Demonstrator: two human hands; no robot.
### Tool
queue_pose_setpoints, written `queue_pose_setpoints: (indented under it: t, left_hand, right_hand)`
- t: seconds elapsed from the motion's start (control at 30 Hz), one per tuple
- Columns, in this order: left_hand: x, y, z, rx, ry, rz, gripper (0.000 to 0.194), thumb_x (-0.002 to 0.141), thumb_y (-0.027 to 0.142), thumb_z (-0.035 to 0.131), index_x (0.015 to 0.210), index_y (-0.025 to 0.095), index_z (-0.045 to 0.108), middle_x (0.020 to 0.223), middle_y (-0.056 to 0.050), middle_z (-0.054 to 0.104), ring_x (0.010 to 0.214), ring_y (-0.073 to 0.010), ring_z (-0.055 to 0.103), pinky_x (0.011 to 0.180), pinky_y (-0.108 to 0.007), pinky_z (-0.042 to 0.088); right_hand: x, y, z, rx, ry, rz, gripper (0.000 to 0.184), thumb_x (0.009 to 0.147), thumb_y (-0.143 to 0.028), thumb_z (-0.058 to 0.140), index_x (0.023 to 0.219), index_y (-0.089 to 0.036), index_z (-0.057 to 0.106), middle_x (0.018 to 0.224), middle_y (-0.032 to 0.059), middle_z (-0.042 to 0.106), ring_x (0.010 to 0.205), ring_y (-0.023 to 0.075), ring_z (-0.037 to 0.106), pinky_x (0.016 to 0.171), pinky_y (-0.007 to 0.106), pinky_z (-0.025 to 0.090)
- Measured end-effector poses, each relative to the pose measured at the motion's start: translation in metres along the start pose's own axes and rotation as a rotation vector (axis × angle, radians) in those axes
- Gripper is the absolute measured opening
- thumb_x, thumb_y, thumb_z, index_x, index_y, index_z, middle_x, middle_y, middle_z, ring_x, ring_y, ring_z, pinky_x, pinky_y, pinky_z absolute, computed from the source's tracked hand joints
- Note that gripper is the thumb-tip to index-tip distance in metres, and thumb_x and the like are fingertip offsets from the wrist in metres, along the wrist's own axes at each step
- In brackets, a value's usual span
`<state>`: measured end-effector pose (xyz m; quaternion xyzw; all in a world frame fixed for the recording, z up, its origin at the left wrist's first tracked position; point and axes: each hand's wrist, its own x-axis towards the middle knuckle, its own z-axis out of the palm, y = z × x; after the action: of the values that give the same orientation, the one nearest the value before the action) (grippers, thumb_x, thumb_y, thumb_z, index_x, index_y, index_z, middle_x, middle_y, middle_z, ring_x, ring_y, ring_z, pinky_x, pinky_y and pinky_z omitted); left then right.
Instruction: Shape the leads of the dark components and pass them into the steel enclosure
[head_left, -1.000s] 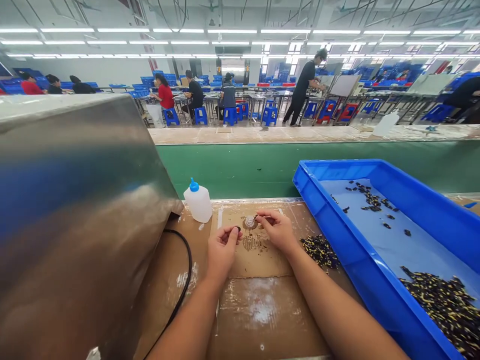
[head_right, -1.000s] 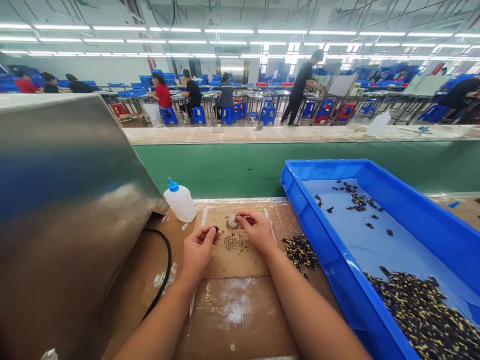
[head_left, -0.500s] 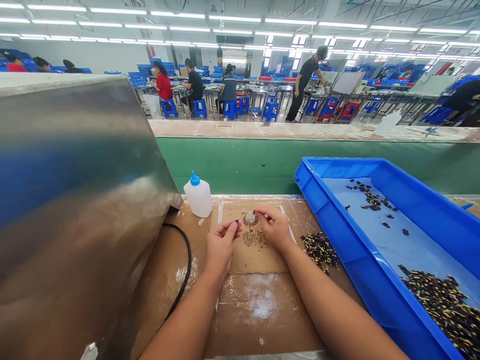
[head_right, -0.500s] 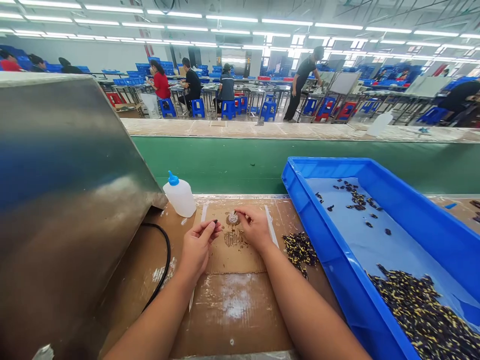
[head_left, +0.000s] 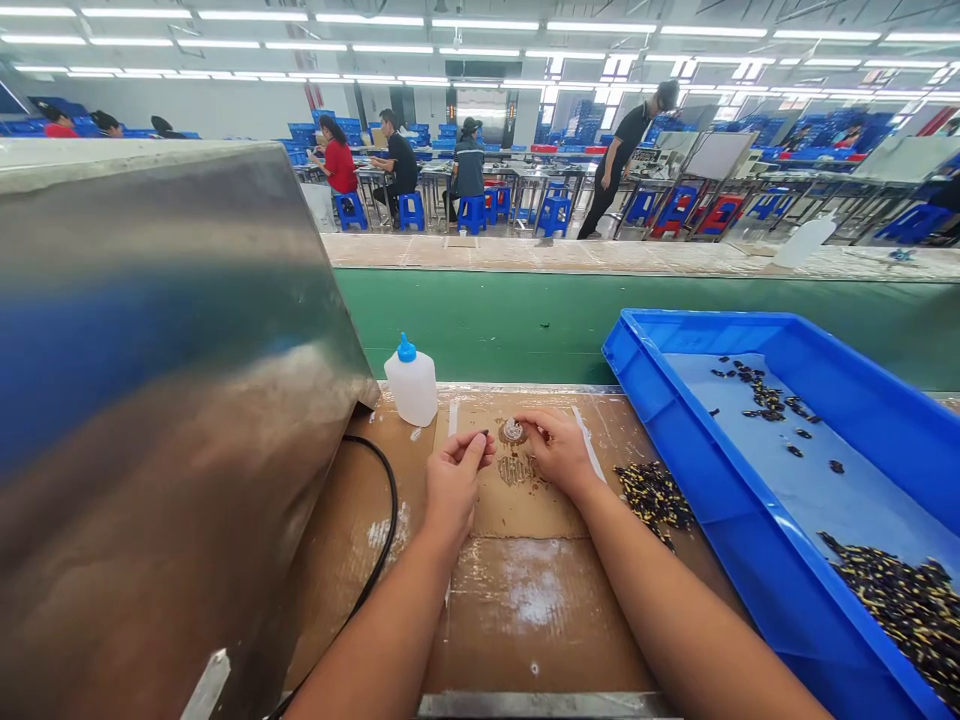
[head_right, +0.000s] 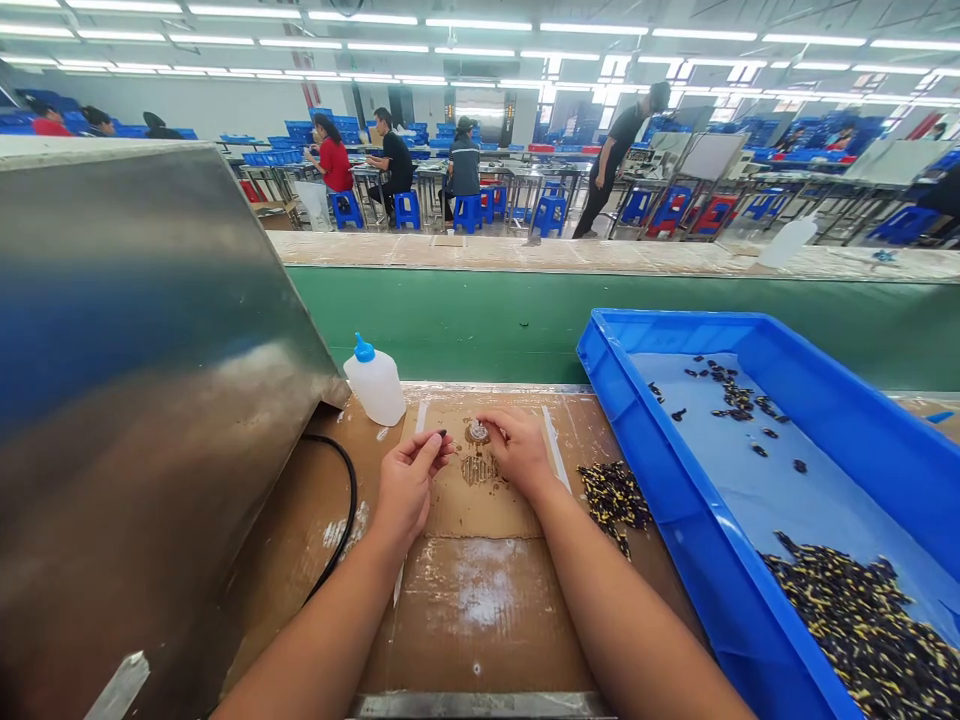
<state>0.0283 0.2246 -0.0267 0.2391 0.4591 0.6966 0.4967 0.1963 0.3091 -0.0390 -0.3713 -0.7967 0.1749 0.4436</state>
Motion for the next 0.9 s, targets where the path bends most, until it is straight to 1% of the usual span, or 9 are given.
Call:
queue_pose_setpoints:
  t: [0.1, 0.33, 0.43, 0.53, 0.63, 0.73, 0.8, 0.9]
  left_hand:
    - [0.0, 0.0, 0.0, 0.007, -0.002, -0.004, 0.048, 0.066, 0.046, 0.091, 0.095, 0.011, 0.077, 0.09, -0.012, 0.076, 0.08, -0.0164, 0.069, 0.072, -0.025, 0.053]
    - [-0.002, 0.003, 0.002, 0.005, -0.012, -0.001, 0.052, 0.065, 0.052, 0.091, 0.092, 0.011, 0.076, 0.088, -0.011, 0.075, 0.077, -0.0151, 0.068, 0.071, -0.024, 0.052]
    - [-0.003, 0.005, 0.003, -0.045, -0.009, -0.051, 0.055, 0.061, 0.053, 0.093, 0.091, 0.01, 0.075, 0.087, -0.011, 0.075, 0.075, -0.0143, 0.068, 0.069, -0.024, 0.052]
    - [-0.003, 0.006, 0.003, -0.138, -0.003, -0.126, 0.056, 0.056, 0.049, 0.097, 0.09, 0.01, 0.074, 0.087, -0.012, 0.075, 0.074, -0.0139, 0.068, 0.069, -0.023, 0.052]
    - [-0.002, 0.008, 0.002, -0.217, -0.003, -0.193, 0.052, 0.054, 0.041, 0.099, 0.088, 0.011, 0.074, 0.088, -0.012, 0.075, 0.074, -0.0131, 0.068, 0.069, -0.022, 0.052]
    - [-0.001, 0.009, 0.002, -0.249, -0.036, -0.241, 0.046, 0.057, 0.034, 0.098, 0.089, 0.011, 0.074, 0.09, -0.011, 0.075, 0.076, -0.0128, 0.068, 0.07, -0.021, 0.053]
    - [-0.001, 0.01, 0.002, -0.248, -0.048, -0.25, 0.042, 0.06, 0.032, 0.097, 0.088, 0.011, 0.074, 0.09, -0.011, 0.075, 0.078, -0.0134, 0.069, 0.071, -0.021, 0.054]
    - [-0.002, 0.011, 0.003, -0.235, -0.045, -0.252, 0.035, 0.064, 0.03, 0.096, 0.084, 0.012, 0.073, 0.089, -0.01, 0.075, 0.079, -0.0135, 0.07, 0.073, -0.022, 0.055]
  right_hand:
    - [0.0, -0.001, 0.0, 0.001, 0.001, 0.006, 0.024, 0.102, -0.023, 0.051, 0.105, -0.026, 0.075, 0.105, 0.006, 0.076, 0.1, 0.0239, 0.069, 0.092, 0.041, 0.056]
    - [0.001, -0.002, -0.001, -0.014, -0.004, -0.038, 0.024, 0.101, -0.019, 0.051, 0.105, -0.025, 0.074, 0.104, 0.0053, 0.075, 0.099, 0.0234, 0.068, 0.09, 0.039, 0.054]
    - [0.0, -0.002, 0.0, -0.017, -0.008, -0.034, 0.024, 0.101, -0.02, 0.05, 0.106, -0.025, 0.073, 0.105, 0.0053, 0.075, 0.1, 0.023, 0.068, 0.09, 0.039, 0.054]
    - [0.0, -0.003, -0.001, -0.026, 0.002, -0.015, 0.023, 0.102, -0.023, 0.051, 0.105, -0.025, 0.073, 0.105, 0.0058, 0.074, 0.098, 0.0232, 0.068, 0.088, 0.039, 0.055]
    - [-0.002, -0.007, -0.003, -0.027, 0.074, 0.033, 0.02, 0.101, -0.027, 0.053, 0.105, -0.024, 0.072, 0.105, 0.0071, 0.074, 0.093, 0.0231, 0.068, 0.078, 0.036, 0.056]
    - [-0.006, -0.016, -0.005, 0.011, 0.162, 0.1, 0.017, 0.1, -0.031, 0.057, 0.105, -0.023, 0.072, 0.1, 0.0064, 0.075, 0.081, 0.0204, 0.068, 0.071, 0.033, 0.055]
    - [-0.011, -0.025, -0.005, 0.082, 0.183, 0.151, 0.017, 0.099, -0.034, 0.06, 0.104, -0.024, 0.072, 0.098, 0.0056, 0.075, 0.078, 0.0192, 0.068, 0.071, 0.033, 0.056]
    - [-0.021, -0.039, -0.005, 0.223, 0.19, 0.226, 0.019, 0.097, -0.039, 0.063, 0.105, -0.024, 0.072, 0.1, 0.0063, 0.076, 0.083, 0.0204, 0.072, 0.074, 0.033, 0.059]
